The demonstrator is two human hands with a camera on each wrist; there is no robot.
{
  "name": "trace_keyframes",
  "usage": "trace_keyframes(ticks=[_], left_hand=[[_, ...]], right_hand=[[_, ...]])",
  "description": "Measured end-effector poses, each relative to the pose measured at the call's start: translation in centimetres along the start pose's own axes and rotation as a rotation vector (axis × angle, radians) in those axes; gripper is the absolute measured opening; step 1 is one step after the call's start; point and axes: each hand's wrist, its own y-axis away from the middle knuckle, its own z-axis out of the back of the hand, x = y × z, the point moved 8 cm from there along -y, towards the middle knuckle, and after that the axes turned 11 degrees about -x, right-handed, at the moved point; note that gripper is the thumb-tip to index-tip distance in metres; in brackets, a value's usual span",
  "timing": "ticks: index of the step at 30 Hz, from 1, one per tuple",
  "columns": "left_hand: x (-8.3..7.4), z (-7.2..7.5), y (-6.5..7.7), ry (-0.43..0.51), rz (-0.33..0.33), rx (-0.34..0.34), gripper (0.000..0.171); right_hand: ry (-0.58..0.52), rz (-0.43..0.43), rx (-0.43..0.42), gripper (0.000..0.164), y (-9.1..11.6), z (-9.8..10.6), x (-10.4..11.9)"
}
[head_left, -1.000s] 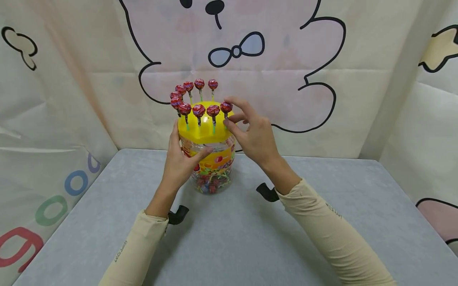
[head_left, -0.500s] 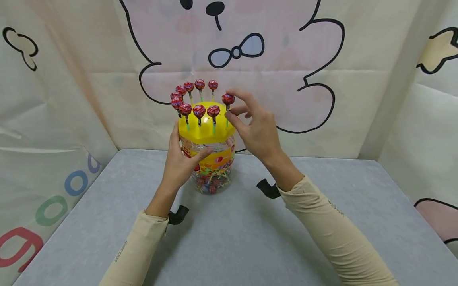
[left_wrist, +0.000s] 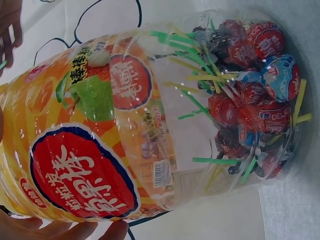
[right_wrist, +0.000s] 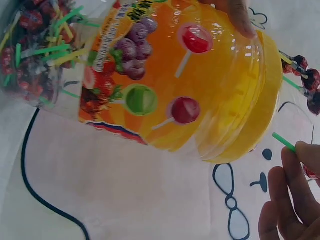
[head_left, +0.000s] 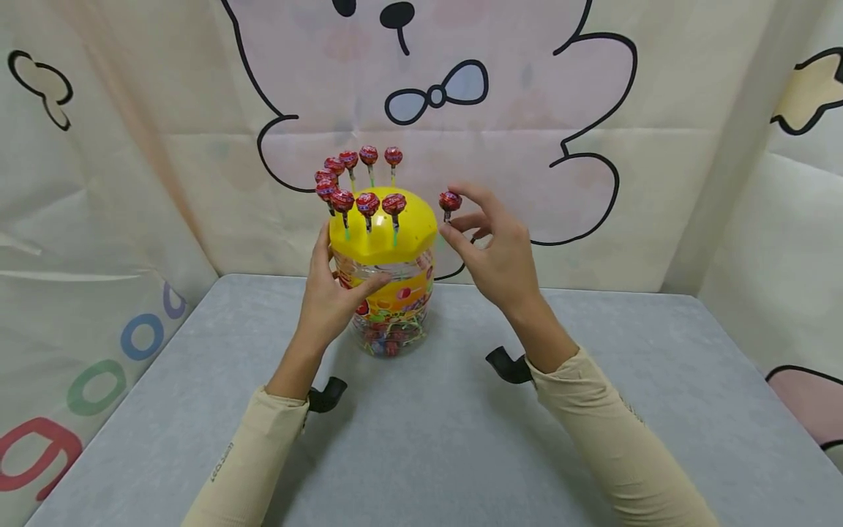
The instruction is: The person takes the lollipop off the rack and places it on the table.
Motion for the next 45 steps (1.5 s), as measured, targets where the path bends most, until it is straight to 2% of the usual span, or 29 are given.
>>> trace_keyframes(ticks=[8, 15, 20, 26, 45], left_hand=[[-0.1, 0.4, -0.4, -0.031, 0.023, 0.017, 0.104], [0.0, 1.0, -0.7, -0.057, -0.012, 0.042, 0.102], [-0.2, 1.4, -0.9, -0.047, -0.044, 0.039, 0.099], [-0.1, 1.6, -0.9, -0.063, -0.05, 0.038, 0.099], [0.0, 1.8, -0.7, -0.066, -0.06, 0.037, 0.098]], right_hand=[[-0.008, -0.103, -0.006, 0.051, 2.1, 0.9, -2.9], [0.02, -0.174, 0.061, 0.053, 3.9, 0.6, -5.2], [0.096, -0.174, 0.15, 0.053, 4.2, -0.1, -6.2], [0.146, -0.209, 0.244, 0.058, 4.5, -0.9, -7.1], [0.163, -0.33, 0.351, 0.059, 6.0, -2.7, -11.4]])
